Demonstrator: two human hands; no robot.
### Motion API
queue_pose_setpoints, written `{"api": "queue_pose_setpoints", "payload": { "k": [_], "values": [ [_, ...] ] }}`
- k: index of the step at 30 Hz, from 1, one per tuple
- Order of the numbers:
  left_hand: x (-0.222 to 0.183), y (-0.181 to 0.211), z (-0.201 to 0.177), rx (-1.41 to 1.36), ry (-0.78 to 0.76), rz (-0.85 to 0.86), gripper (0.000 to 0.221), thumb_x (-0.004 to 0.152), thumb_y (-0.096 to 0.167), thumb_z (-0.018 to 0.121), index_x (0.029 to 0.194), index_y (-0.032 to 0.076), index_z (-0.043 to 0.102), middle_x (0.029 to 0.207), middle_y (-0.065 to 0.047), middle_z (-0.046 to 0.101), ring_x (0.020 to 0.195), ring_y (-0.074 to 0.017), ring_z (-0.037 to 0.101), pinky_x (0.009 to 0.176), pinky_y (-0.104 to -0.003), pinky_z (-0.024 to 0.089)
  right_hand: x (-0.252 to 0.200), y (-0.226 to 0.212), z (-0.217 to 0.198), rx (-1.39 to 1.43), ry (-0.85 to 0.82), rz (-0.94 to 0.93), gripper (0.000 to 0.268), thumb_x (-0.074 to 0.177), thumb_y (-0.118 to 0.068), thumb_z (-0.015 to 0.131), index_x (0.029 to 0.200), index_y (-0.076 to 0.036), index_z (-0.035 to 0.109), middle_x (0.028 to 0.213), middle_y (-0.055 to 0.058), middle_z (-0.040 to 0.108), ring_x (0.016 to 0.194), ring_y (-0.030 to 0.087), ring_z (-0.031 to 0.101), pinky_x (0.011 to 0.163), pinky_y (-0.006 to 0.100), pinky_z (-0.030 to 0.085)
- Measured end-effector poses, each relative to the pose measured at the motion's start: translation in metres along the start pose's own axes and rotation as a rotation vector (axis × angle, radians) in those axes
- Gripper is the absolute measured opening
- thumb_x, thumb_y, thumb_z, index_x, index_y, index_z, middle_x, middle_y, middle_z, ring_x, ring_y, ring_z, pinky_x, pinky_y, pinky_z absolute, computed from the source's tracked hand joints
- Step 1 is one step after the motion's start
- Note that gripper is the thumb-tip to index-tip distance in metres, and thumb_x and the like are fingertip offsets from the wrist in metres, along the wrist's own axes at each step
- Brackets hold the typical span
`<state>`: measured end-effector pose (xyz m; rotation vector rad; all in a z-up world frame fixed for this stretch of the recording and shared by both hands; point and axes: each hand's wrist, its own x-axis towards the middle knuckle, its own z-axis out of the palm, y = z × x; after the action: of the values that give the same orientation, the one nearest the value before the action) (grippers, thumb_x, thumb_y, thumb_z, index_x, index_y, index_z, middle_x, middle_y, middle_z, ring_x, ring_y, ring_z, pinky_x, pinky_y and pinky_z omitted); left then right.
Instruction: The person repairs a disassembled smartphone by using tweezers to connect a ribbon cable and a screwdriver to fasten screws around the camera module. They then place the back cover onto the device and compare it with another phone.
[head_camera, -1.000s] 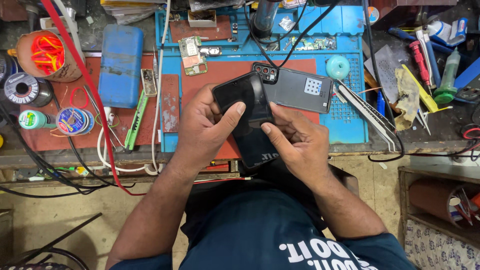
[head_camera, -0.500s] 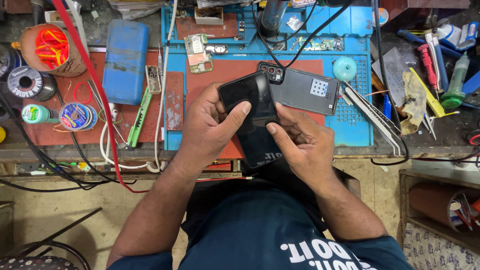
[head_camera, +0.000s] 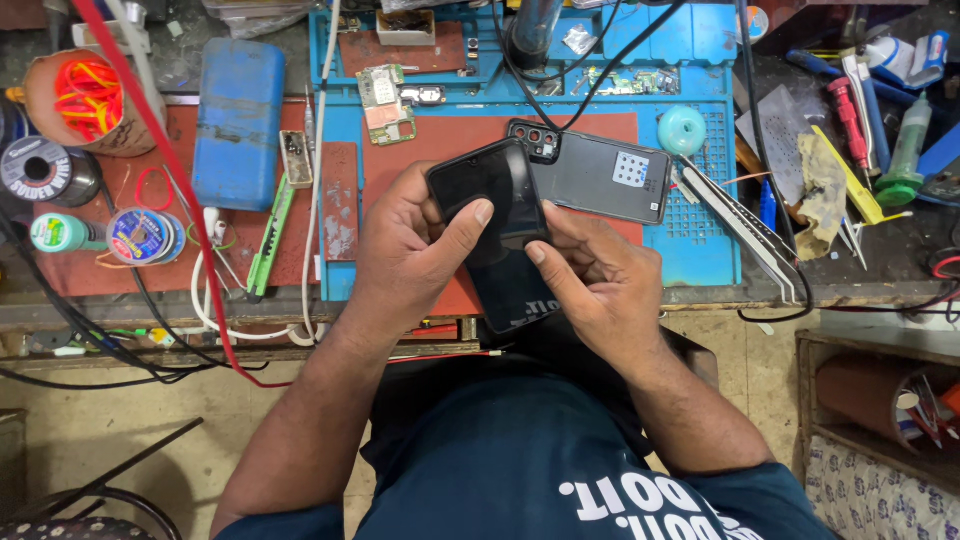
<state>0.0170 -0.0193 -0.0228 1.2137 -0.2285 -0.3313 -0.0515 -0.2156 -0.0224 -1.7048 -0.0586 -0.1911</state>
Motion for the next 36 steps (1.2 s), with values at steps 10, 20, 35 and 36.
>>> {"api": "queue_pose_setpoints", "payload": {
  "k": [10, 20, 35, 36],
  "values": [
    [0.0001, 0.0060, 0.0041, -0.017, -0.009, 0.000, 0.023, 0.104, 0.007, 0.066, 0.125, 0.002, 0.058, 0.109, -0.004, 0.073, 0.096, -0.0054, 0.068, 0.084, -0.022, 0.056, -0.0025, 0.0025, -0.0021, 0.032, 0.013, 0.037, 0.039, 0.100, 0.002, 0.071, 0.138, -0.001, 0.063, 0.113, 0.010, 0.076, 0.100, 0.009, 0.071, 0.086, 0.023, 0.060],
    [0.0001, 0.0046, 0.0050, 0.047, 0.021, 0.013, 0.026, 0.104, 0.006, 0.066, 0.127, -0.001, 0.057, 0.110, -0.008, 0.073, 0.095, -0.0074, 0.070, 0.082, -0.022, 0.057, -0.0008, 0.0004, -0.0055, -0.038, -0.003, 0.025, 0.039, 0.100, -0.003, 0.072, 0.138, -0.002, 0.064, 0.110, 0.009, 0.077, 0.093, 0.008, 0.073, 0.081, 0.022, 0.062],
    [-0.0002, 0.0033, 0.0032, 0.060, 0.028, 0.008, 0.025, 0.104, 0.007, 0.067, 0.126, 0.000, 0.058, 0.104, -0.006, 0.073, 0.091, -0.0054, 0.068, 0.080, -0.021, 0.056, 0.0003, -0.0001, -0.0050, -0.060, -0.005, 0.021, 0.039, 0.100, -0.003, 0.072, 0.138, -0.001, 0.064, 0.107, 0.009, 0.077, 0.090, 0.008, 0.073, 0.079, 0.022, 0.062],
    [-0.0003, 0.0032, 0.0031, 0.058, 0.025, 0.015, 0.025, 0.104, 0.007, 0.067, 0.126, 0.000, 0.058, 0.103, -0.005, 0.072, 0.090, -0.0050, 0.067, 0.079, -0.021, 0.055, 0.0003, -0.0001, -0.0048, -0.052, -0.007, 0.017, 0.039, 0.100, -0.003, 0.072, 0.138, -0.001, 0.064, 0.108, 0.010, 0.077, 0.091, 0.008, 0.073, 0.080, 0.022, 0.062]
  ]
}}
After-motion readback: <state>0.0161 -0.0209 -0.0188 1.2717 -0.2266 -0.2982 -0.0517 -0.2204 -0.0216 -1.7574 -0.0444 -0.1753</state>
